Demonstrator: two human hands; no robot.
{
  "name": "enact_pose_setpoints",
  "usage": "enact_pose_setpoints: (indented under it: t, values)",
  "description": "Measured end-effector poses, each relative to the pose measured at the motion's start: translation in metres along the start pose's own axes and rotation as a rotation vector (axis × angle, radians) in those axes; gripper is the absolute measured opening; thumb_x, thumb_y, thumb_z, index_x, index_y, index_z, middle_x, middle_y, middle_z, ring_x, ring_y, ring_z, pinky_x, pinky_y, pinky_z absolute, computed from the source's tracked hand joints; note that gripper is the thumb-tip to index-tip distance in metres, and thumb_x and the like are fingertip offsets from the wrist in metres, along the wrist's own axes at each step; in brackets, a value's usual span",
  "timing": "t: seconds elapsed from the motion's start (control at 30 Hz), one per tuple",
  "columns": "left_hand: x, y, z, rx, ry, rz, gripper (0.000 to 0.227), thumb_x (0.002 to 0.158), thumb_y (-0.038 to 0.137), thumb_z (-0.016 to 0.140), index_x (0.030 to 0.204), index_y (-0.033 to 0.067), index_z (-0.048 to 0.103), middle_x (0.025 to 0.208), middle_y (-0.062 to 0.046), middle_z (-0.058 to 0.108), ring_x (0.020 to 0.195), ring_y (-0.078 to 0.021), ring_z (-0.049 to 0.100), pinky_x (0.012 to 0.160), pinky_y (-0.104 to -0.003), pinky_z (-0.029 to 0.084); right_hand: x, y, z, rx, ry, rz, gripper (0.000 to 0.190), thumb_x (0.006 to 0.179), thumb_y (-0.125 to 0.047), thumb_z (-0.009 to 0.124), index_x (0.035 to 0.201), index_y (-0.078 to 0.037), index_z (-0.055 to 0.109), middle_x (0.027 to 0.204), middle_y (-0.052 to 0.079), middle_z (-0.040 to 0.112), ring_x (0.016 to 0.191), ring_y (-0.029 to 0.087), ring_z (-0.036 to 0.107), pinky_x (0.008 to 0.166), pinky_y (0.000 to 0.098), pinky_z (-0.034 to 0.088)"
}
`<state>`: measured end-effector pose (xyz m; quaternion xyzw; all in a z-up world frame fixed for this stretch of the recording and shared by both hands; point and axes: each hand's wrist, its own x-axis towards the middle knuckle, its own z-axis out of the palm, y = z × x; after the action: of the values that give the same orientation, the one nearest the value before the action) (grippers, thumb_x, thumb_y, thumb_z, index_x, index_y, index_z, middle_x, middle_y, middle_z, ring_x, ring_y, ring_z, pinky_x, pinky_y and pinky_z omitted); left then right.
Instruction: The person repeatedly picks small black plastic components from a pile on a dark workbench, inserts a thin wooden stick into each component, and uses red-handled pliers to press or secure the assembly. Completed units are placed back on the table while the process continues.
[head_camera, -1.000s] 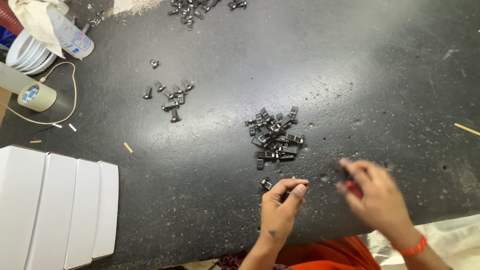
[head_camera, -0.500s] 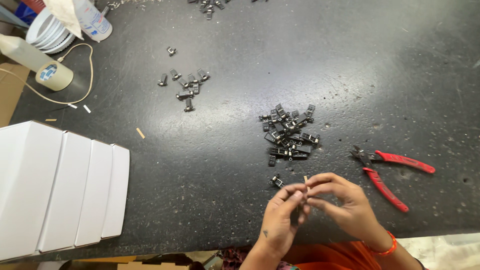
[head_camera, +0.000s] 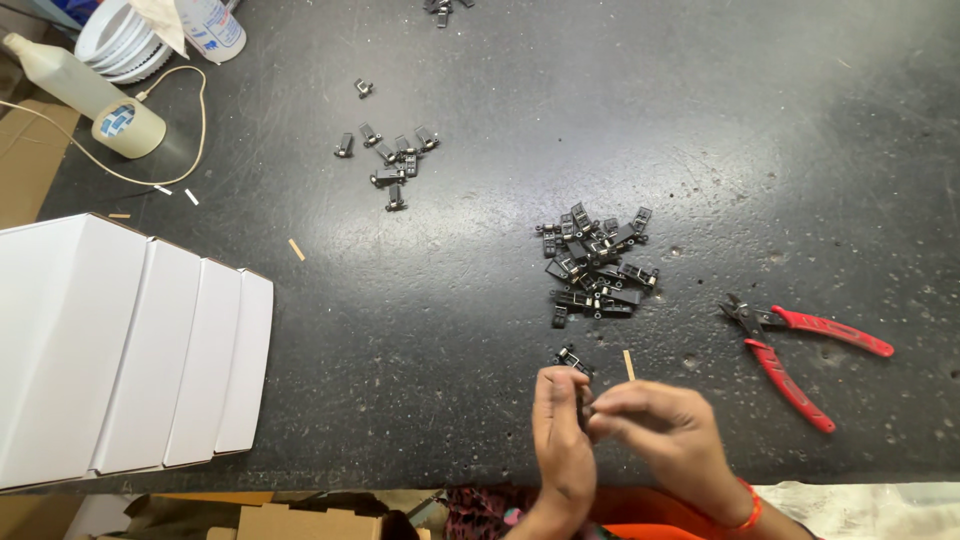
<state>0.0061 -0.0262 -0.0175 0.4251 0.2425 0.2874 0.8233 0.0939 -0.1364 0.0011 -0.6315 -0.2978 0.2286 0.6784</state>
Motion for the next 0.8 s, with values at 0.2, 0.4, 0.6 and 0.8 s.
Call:
enact_pose_setpoints:
  t: [0.2, 0.4, 0.6, 0.8]
  values:
    - [0.006, 0.019, -0.009, 0.017, 0.029, -0.036, 0.022, 0.093, 0.012, 0.078, 0.107, -0.0011, 0.067, 0.085, -0.007, 0.066, 0.064, -0.0109, 0.054, 0.054, -0.025, 0.043, 0.016, -0.01, -0.018, 0.045, 0.027, 0.092, 0.015, 0.085, 0.005, 0.071, 0.098, 0.005, 0.078, 0.102, 0.011, 0.074, 0.089, 0.016, 0.074, 0.08, 0.0296, 0.062]
    - [0.0, 0.043, 0.001, 0.008, -0.011, -0.133, 0.036, 0.093, 0.012, 0.073, 0.125, -0.004, 0.071, 0.1, -0.007, 0.075, 0.084, -0.0126, 0.067, 0.073, -0.025, 0.056, 0.018, -0.015, -0.017, -0.029, 0.027, 0.051, 0.015, 0.083, 0.006, 0.072, 0.097, 0.004, 0.077, 0.1, 0.01, 0.076, 0.086, 0.015, 0.076, 0.077, 0.028, 0.063]
    - [-0.003, 0.046, 0.001, 0.128, -0.022, -0.101, 0.032, 0.091, 0.006, 0.073, 0.122, -0.0021, 0.073, 0.101, -0.007, 0.077, 0.089, -0.0106, 0.07, 0.08, -0.026, 0.057, 0.021, -0.022, -0.016, -0.123, 0.024, 0.09, 0.012, 0.081, 0.005, 0.074, 0.093, 0.004, 0.076, 0.092, 0.008, 0.077, 0.083, 0.013, 0.074, 0.075, 0.026, 0.061]
    - [-0.002, 0.069, 0.0, 0.692, -0.231, 0.672, 0.026, 0.09, -0.001, 0.079, 0.115, 0.0014, 0.073, 0.097, -0.008, 0.076, 0.088, -0.0173, 0.072, 0.075, -0.029, 0.059, 0.029, -0.018, -0.031, 0.111, -0.096, 0.342, 0.016, 0.082, 0.002, 0.074, 0.098, 0.006, 0.075, 0.083, 0.01, 0.076, 0.074, 0.014, 0.071, 0.068, 0.0291, 0.059]
